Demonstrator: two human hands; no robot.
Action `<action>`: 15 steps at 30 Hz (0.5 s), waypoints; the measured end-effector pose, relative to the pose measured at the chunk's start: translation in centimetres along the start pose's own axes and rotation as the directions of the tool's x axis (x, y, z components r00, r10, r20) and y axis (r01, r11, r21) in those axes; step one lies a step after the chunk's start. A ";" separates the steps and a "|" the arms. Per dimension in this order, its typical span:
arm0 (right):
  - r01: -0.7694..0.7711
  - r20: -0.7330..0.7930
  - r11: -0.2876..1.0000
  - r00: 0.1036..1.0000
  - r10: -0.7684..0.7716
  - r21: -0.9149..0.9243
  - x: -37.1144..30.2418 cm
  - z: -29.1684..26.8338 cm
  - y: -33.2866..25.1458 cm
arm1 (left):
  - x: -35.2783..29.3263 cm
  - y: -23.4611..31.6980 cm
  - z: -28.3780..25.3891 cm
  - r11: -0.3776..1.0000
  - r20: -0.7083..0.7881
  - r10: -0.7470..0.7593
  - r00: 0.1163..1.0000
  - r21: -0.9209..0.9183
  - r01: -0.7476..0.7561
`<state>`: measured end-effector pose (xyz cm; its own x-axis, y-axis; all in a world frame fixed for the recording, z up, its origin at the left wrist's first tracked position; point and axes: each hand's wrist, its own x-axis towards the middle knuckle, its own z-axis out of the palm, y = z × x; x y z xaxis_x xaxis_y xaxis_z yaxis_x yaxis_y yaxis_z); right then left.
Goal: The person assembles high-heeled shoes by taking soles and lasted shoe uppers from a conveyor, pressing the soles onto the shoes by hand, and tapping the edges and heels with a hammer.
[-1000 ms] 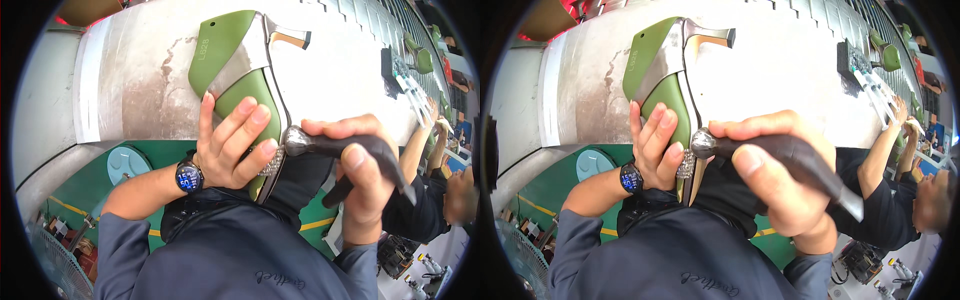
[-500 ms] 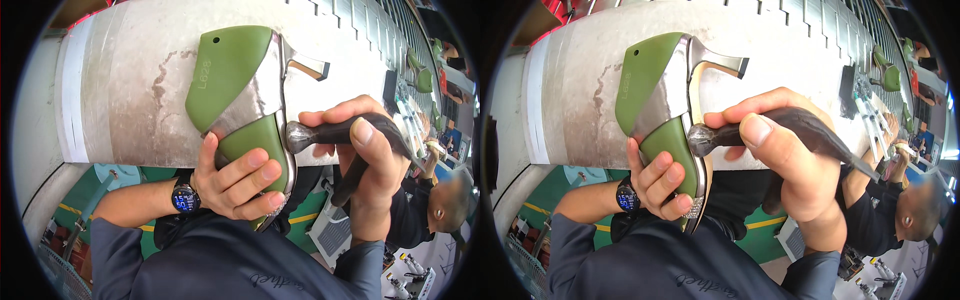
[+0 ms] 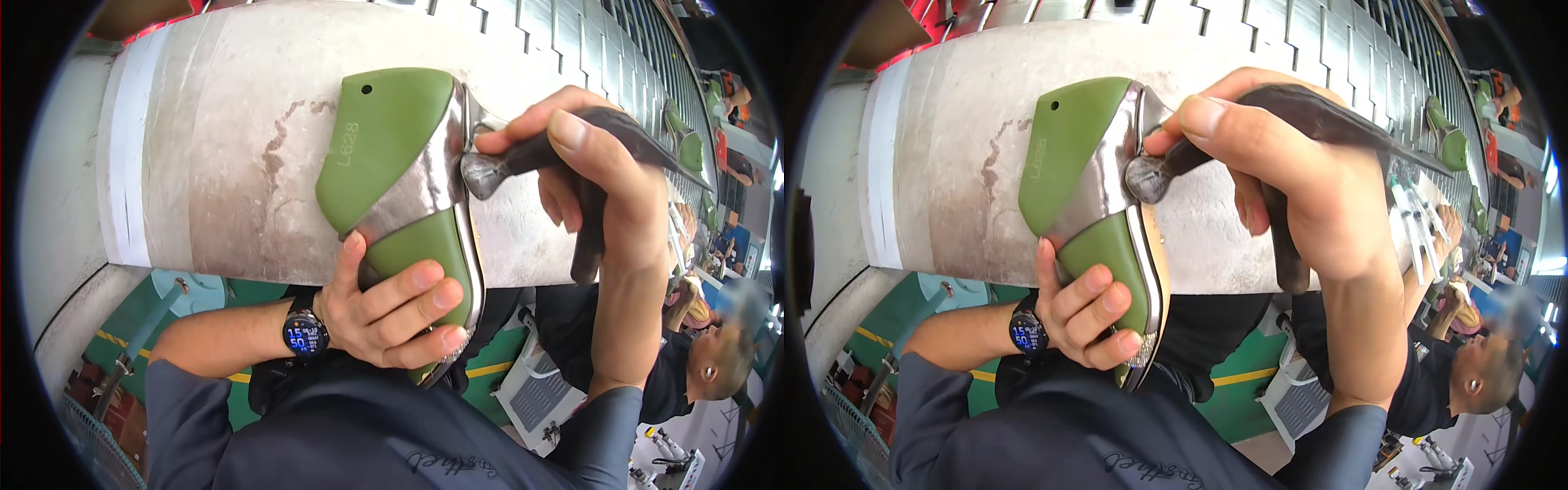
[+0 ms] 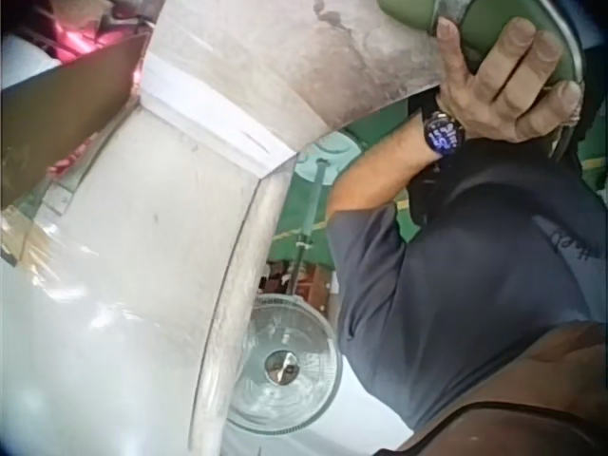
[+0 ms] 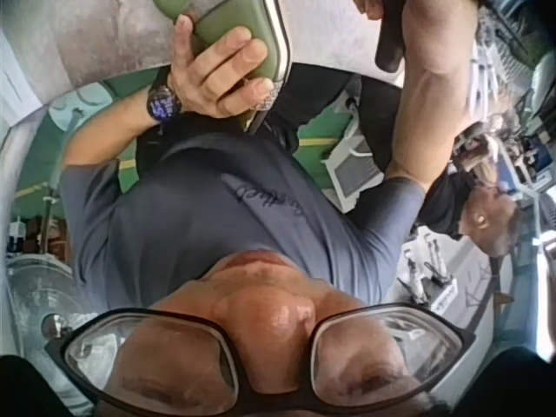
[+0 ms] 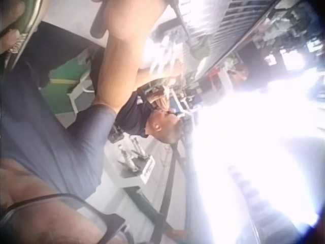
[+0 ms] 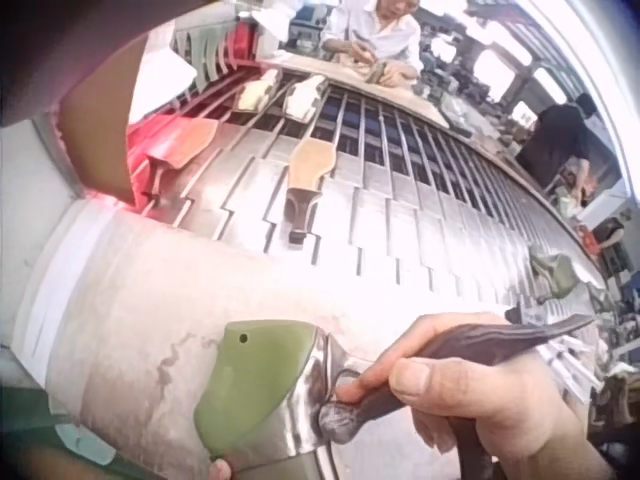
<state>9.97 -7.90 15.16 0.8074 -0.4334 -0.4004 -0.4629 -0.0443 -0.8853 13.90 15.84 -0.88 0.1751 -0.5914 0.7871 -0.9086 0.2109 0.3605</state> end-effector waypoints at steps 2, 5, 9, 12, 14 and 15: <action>0.051 0.018 0.999 0.999 -0.051 -0.011 -0.2 -0.1 0.5 | 0.0 -0.2 0.2 0.999 -0.017 0.001 1.000 0.044 0.000; 0.049 0.098 0.999 0.994 -0.051 0.022 -1.1 -0.6 1.3 | 0.0 -0.3 0.0 0.997 -0.015 0.022 1.000 0.077 -0.021; 0.084 0.120 0.996 0.989 -0.087 0.032 -1.9 -0.6 1.5 | 0.4 -0.3 -0.1 0.996 -0.008 0.035 0.999 0.084 -0.034; 0.077 0.097 0.997 0.992 -0.079 0.031 -2.6 -0.3 1.6 | 0.5 -0.3 -0.3 0.994 0.010 0.052 0.999 0.094 -0.052; 0.089 0.002 0.984 0.996 -0.090 0.152 -4.0 0.7 2.4 | 0.5 -0.3 -0.6 0.995 0.019 0.021 1.000 0.102 -0.023; 0.083 -0.014 0.980 0.997 -0.082 0.179 -5.2 0.9 2.8 | 0.4 -0.4 0.0 0.993 -0.029 0.031 0.999 0.116 -0.028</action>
<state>4.84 -4.97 14.53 0.8375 -0.4409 -0.3228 -0.3211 0.0811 -0.9436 14.33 15.52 -0.75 0.1572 -0.5620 0.8121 -0.9510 0.1355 0.2779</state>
